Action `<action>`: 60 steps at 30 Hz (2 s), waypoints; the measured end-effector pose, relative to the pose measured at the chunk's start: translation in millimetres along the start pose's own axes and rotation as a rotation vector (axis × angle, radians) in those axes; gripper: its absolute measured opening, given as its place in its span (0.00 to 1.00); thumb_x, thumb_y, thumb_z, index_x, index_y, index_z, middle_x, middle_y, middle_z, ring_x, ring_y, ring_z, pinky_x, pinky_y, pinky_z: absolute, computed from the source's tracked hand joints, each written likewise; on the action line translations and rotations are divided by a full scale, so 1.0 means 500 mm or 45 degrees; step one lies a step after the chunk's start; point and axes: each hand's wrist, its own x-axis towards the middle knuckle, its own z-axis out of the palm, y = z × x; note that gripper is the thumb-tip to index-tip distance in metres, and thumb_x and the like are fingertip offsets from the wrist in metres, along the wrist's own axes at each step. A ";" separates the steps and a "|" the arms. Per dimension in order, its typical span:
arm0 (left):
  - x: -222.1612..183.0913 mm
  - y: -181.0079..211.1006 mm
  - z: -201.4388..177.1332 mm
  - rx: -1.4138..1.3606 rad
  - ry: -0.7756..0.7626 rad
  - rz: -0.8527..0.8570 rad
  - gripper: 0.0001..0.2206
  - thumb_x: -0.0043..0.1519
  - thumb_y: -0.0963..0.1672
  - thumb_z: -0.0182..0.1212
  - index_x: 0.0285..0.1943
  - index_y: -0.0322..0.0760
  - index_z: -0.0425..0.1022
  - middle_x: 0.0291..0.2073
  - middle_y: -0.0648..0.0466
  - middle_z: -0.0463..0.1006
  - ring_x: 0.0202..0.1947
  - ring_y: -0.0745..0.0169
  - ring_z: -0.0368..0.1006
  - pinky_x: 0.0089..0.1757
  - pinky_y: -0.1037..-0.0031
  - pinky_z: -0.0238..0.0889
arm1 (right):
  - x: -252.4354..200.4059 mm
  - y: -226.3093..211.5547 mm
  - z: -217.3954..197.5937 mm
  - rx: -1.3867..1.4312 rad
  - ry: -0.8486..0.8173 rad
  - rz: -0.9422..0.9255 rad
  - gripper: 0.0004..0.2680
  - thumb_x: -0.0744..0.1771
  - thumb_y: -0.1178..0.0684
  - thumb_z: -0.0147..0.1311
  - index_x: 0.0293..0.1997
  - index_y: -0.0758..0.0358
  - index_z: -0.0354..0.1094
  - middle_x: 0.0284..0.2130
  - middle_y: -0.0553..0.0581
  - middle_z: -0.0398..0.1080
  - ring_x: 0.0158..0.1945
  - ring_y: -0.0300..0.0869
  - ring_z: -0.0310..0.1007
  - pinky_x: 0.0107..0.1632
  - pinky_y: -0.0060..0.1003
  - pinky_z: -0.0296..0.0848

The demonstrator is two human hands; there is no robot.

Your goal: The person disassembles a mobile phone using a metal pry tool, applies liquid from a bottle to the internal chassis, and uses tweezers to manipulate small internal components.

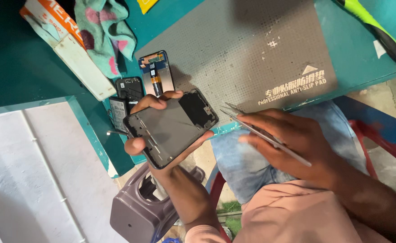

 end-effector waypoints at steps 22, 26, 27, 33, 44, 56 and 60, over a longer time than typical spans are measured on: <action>0.025 0.024 -0.079 -0.514 -0.352 -0.202 0.36 0.52 0.53 0.68 0.65 0.29 0.62 0.68 0.18 0.58 0.66 0.12 0.63 0.56 0.22 0.62 | -0.025 0.066 0.059 0.021 0.211 -0.031 0.09 0.65 0.63 0.63 0.49 0.70 0.74 0.42 0.59 0.80 0.47 0.43 0.83 0.51 0.33 0.82; 0.024 0.027 -0.075 -0.604 -0.397 -0.219 0.37 0.52 0.52 0.67 0.66 0.28 0.59 0.69 0.18 0.54 0.67 0.08 0.61 0.56 0.18 0.61 | -0.023 0.067 0.056 0.021 0.209 -0.010 0.09 0.64 0.63 0.63 0.48 0.70 0.74 0.42 0.59 0.80 0.47 0.43 0.83 0.51 0.33 0.82; 0.019 0.028 -0.068 -0.615 -0.332 -0.214 0.37 0.52 0.52 0.67 0.66 0.27 0.59 0.68 0.17 0.54 0.67 0.08 0.61 0.56 0.16 0.61 | -0.023 0.067 0.057 0.026 0.209 -0.006 0.09 0.64 0.63 0.63 0.48 0.70 0.74 0.42 0.59 0.80 0.47 0.43 0.83 0.50 0.33 0.82; 0.008 0.031 -0.045 -0.656 -0.193 -0.199 0.37 0.50 0.52 0.67 0.64 0.24 0.61 0.65 0.15 0.56 0.68 0.10 0.57 0.55 0.13 0.59 | -0.022 0.072 0.063 0.130 0.241 0.003 0.09 0.64 0.64 0.63 0.49 0.70 0.74 0.42 0.59 0.80 0.47 0.43 0.84 0.51 0.33 0.83; -0.003 0.021 -0.069 -0.588 -0.252 -0.188 0.37 0.49 0.52 0.64 0.67 0.28 0.63 0.65 0.20 0.60 0.72 0.27 0.51 0.58 0.16 0.56 | -0.026 0.071 0.068 0.101 0.252 0.023 0.09 0.64 0.63 0.64 0.48 0.70 0.74 0.42 0.61 0.80 0.47 0.44 0.83 0.51 0.34 0.82; 0.006 0.037 -0.050 -0.608 -0.237 -0.203 0.37 0.50 0.51 0.64 0.68 0.27 0.63 0.64 0.27 0.63 0.76 0.26 0.47 0.56 0.16 0.54 | -0.033 0.085 0.071 0.075 0.246 -0.004 0.09 0.64 0.62 0.64 0.48 0.70 0.74 0.41 0.60 0.80 0.46 0.44 0.83 0.50 0.33 0.83; 0.003 0.036 -0.050 -0.570 -0.175 -0.221 0.38 0.48 0.52 0.66 0.65 0.27 0.63 0.62 0.29 0.62 0.77 0.23 0.45 0.55 0.11 0.54 | -0.033 0.086 0.070 0.116 0.234 -0.009 0.10 0.65 0.62 0.63 0.49 0.70 0.73 0.42 0.60 0.80 0.47 0.44 0.83 0.51 0.33 0.83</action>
